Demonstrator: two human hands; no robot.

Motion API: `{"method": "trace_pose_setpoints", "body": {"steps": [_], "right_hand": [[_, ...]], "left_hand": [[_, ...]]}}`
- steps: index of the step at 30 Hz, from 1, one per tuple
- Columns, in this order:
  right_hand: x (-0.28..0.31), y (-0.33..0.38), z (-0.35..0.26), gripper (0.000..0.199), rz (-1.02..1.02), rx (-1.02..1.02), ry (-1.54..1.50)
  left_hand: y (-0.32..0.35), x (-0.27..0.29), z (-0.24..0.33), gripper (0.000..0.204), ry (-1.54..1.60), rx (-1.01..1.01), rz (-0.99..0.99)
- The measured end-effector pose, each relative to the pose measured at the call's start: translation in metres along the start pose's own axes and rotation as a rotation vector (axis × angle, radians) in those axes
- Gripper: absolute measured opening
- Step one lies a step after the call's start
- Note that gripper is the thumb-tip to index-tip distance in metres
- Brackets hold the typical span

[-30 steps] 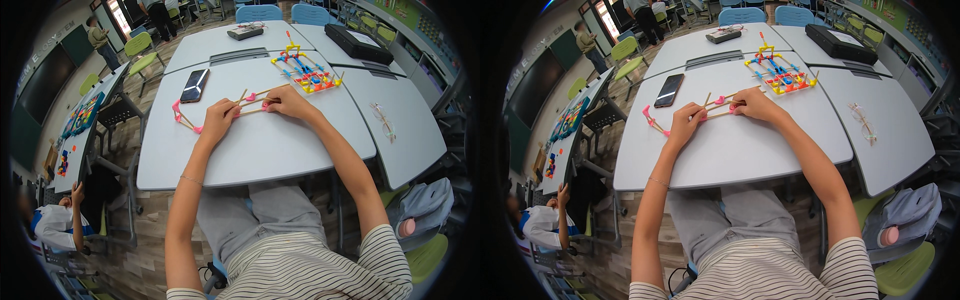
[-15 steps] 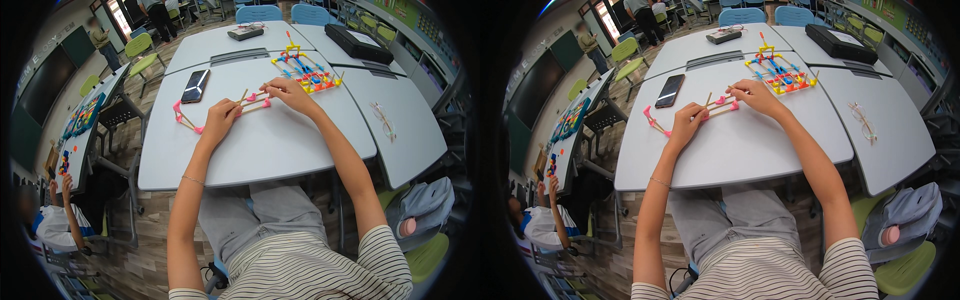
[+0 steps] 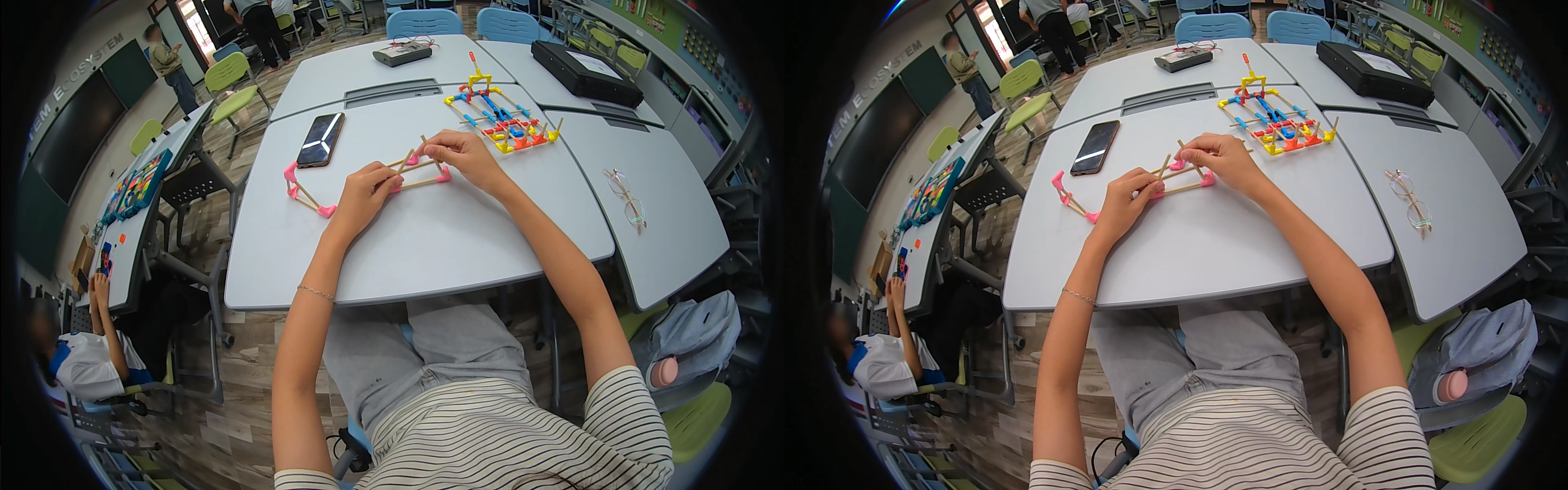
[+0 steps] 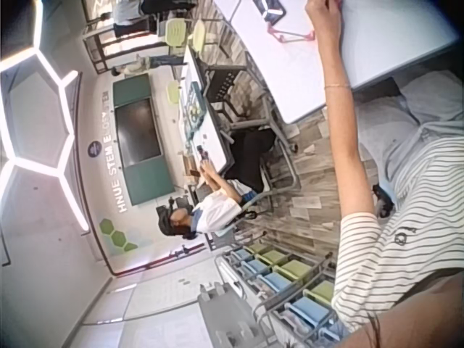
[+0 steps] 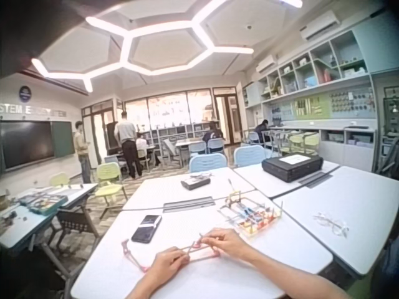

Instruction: The person assembles a small rectangular frame using wooden sticks and pink plastic connectors. They then attach this frame to a larger, pre-assembled colorful structure made of sticks and connectors, creating a multi-level holder. The person adjusts the final assembly on the table.

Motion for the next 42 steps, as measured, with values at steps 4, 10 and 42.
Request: {"method": "trace_pose_setpoints", "body": {"steps": [4, 10, 42], "right_hand": [[-0.0034, 0.0004, -0.0005, 0.019, 0.042, 0.013, 0.044], [-0.0056, 0.0023, -0.0027, 0.018, 0.129, 0.129, 0.181], [-0.0061, 0.0035, -0.0066, 0.009, 0.111, 0.329, 0.369]], "left_hand": [[0.0004, 0.0002, -0.0029, 0.011, 0.001, -0.005, 0.001], [0.0, -0.0001, -0.003, 0.011, 0.01, -0.015, 0.002], [0.0002, -0.0009, -0.0031, 0.015, 0.009, 0.023, 0.01]]}}
Point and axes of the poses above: each hand's wrist, its own y-axis away from the middle knuckle, its own x-axis out of the back of the hand, z = x × y, the point moved 1 cm from there along -y, towards the middle knuckle, and after that the axes turned 4 degrees about y, right-handed, at the moved point
